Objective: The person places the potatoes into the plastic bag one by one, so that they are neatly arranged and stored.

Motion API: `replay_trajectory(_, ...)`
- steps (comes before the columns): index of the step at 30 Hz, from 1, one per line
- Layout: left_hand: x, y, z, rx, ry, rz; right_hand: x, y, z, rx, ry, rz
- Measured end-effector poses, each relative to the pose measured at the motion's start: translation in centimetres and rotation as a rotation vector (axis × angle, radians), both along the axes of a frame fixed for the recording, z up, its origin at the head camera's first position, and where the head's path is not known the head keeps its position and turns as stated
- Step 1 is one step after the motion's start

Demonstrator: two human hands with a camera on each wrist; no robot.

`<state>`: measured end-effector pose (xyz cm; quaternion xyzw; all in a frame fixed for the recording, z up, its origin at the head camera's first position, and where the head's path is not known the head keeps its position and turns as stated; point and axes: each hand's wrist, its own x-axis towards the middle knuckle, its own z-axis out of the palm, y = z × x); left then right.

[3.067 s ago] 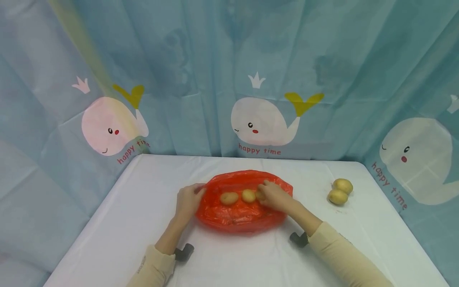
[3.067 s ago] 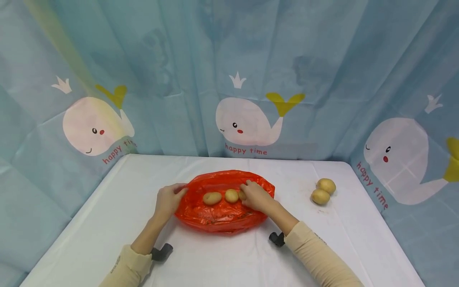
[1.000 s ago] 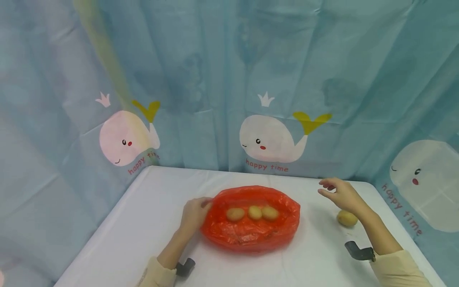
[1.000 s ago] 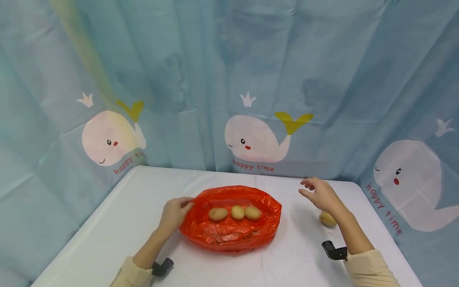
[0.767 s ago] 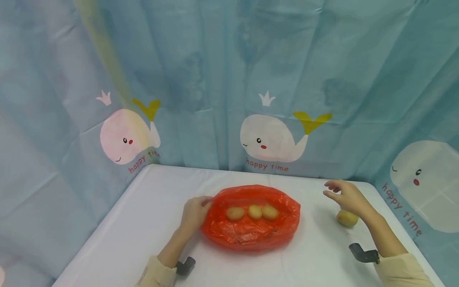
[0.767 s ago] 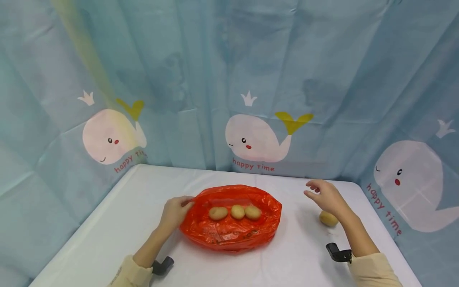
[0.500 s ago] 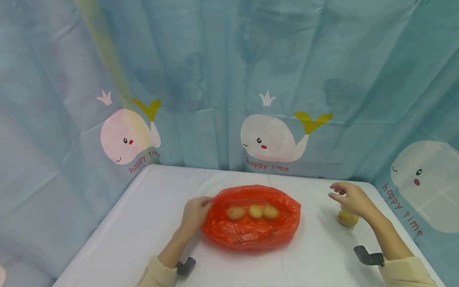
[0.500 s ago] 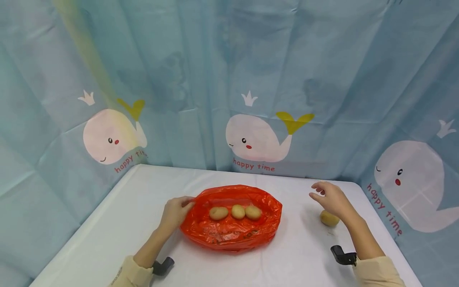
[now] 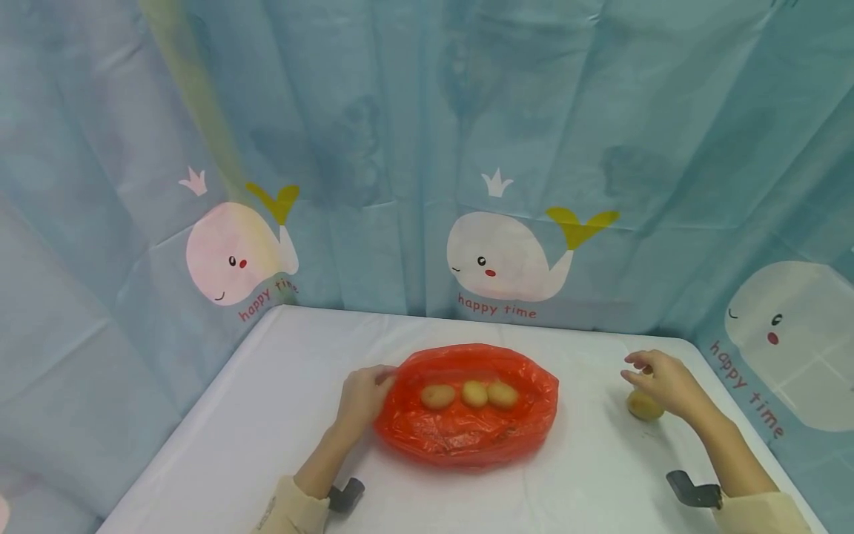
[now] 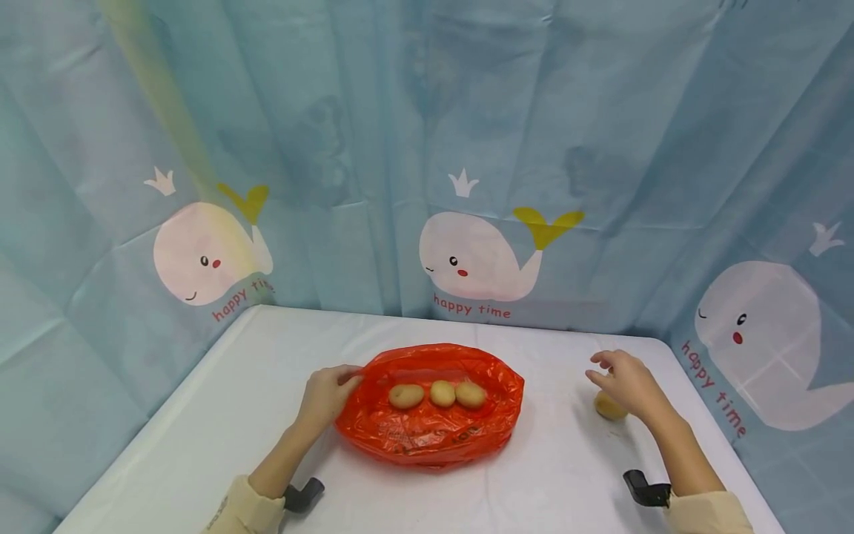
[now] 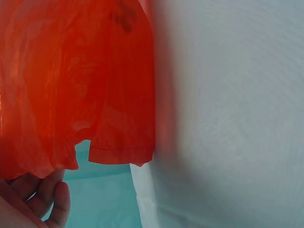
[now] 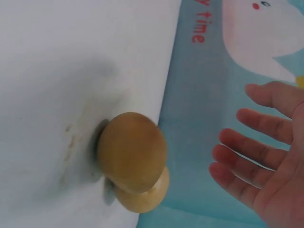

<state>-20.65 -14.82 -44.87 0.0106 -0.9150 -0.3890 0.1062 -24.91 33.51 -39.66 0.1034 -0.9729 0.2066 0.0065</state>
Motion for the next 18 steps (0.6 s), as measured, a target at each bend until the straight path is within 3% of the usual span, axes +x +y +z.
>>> replay_trajectory(5,0.0,0.0,-0.1,-0.001,-0.002,0.002,0.3,0.4,-0.7,0.008,0.018,0.001)
replay_trajectory(18,0.2,0.1,-0.1,0.0,-0.016,0.005,0.5,1.3,-1.8,0.03,-0.036,-0.036)
